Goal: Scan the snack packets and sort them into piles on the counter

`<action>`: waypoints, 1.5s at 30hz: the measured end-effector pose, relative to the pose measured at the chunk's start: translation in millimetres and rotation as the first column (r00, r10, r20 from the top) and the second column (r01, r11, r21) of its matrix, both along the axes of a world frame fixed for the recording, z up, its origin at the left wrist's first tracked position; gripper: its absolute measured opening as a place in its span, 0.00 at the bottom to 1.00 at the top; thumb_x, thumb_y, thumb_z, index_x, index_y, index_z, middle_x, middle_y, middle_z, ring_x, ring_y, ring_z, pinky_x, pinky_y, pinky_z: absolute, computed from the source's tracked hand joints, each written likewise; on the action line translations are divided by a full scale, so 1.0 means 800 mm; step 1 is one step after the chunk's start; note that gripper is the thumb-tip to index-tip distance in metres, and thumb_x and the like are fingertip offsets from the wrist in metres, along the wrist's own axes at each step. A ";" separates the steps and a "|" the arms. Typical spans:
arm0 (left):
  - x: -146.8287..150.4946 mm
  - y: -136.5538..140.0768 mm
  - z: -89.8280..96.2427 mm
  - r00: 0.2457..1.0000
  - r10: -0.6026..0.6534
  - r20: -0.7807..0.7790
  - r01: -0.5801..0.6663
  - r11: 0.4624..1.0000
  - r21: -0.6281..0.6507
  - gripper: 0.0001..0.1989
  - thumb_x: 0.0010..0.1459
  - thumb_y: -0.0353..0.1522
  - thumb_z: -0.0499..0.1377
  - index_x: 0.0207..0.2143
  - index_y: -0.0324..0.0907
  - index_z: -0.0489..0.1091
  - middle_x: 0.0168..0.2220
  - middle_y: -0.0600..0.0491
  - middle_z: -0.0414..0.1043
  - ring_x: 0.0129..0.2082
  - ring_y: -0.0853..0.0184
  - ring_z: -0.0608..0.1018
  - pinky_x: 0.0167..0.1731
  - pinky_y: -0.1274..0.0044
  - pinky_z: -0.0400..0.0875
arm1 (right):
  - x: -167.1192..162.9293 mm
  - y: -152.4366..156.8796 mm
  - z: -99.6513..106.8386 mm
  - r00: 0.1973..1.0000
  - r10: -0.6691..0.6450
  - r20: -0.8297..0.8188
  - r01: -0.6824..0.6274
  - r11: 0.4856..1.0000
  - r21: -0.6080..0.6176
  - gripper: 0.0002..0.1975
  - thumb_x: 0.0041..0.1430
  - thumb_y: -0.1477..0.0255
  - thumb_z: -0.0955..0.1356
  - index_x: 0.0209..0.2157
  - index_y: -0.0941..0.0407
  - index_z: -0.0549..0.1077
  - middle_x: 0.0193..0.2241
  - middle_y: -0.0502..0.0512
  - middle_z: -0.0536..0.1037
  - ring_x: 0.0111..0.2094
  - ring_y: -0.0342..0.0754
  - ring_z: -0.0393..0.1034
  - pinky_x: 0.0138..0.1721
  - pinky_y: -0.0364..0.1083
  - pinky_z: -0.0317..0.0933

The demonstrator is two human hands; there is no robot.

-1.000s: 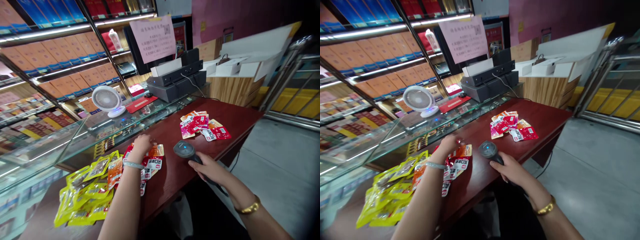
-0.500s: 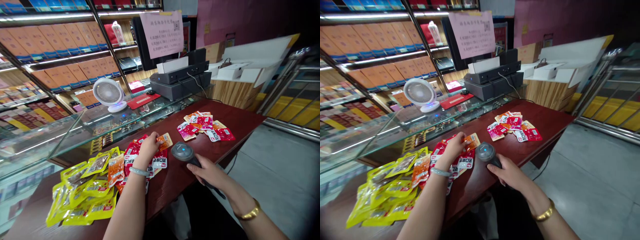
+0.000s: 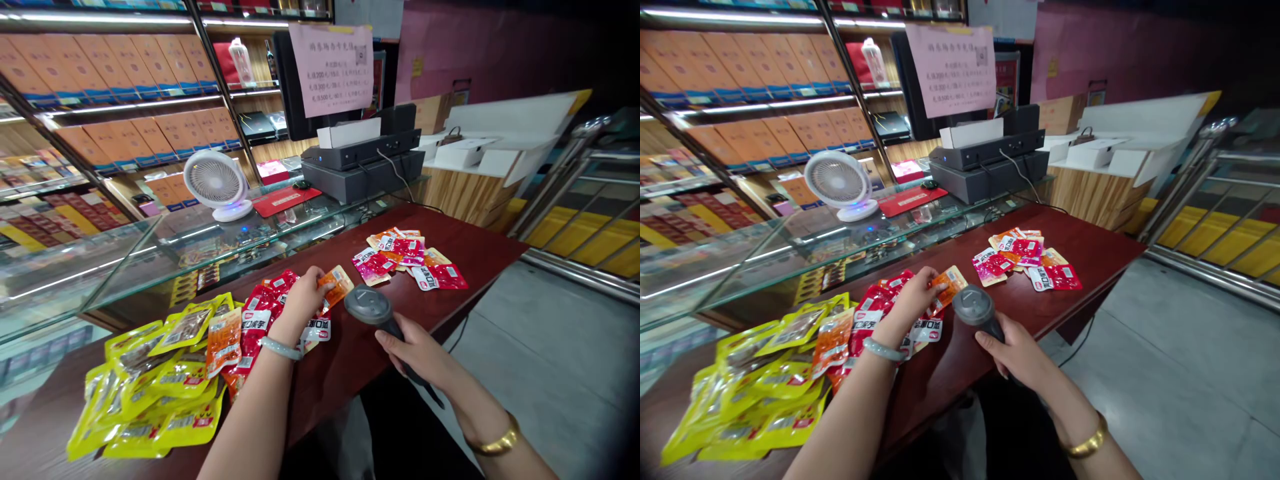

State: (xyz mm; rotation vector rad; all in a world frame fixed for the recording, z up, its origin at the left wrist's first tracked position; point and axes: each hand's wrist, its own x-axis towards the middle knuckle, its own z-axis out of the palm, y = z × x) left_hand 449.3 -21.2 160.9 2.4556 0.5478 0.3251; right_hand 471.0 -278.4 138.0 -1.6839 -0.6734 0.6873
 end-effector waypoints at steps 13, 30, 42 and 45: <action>-0.013 0.023 0.009 0.972 -0.218 -0.082 0.217 0.976 -0.019 0.20 0.56 0.32 0.62 0.52 0.44 0.74 0.52 0.46 0.76 0.52 0.58 0.76 0.56 0.68 0.68 | 0.001 -0.003 -0.003 0.999 0.045 0.015 -0.045 0.999 0.006 0.20 0.64 0.55 0.65 0.47 0.57 0.65 0.14 0.39 0.64 0.14 0.41 0.60 0.17 0.39 0.54; -0.016 0.011 0.008 0.934 -0.099 -0.343 0.228 0.904 0.361 0.21 0.52 0.41 0.66 0.44 0.42 0.67 0.42 0.45 0.76 0.46 0.54 0.77 0.48 0.65 0.66 | -0.007 0.008 -0.001 0.996 0.080 0.034 -0.079 0.996 -0.043 0.20 0.65 0.56 0.66 0.46 0.58 0.66 0.14 0.40 0.64 0.13 0.40 0.59 0.16 0.39 0.55; -0.025 -0.007 0.027 0.789 -0.363 -0.496 0.503 0.845 0.181 0.32 0.38 0.52 0.70 0.45 0.48 0.73 0.46 0.49 0.74 0.49 0.54 0.74 0.49 0.67 0.67 | -0.003 0.006 -0.009 0.997 0.080 -0.016 -0.080 0.997 0.006 0.21 0.64 0.55 0.66 0.49 0.57 0.65 0.17 0.40 0.64 0.14 0.40 0.59 0.16 0.39 0.56; -0.025 -0.032 0.031 0.730 -0.399 -0.555 0.580 0.791 0.193 0.39 0.33 0.51 0.72 0.49 0.48 0.72 0.49 0.47 0.71 0.52 0.50 0.72 0.52 0.63 0.66 | -0.002 0.004 -0.007 0.997 0.074 -0.022 -0.074 0.997 0.007 0.22 0.64 0.56 0.66 0.50 0.58 0.65 0.17 0.40 0.65 0.14 0.40 0.60 0.16 0.39 0.56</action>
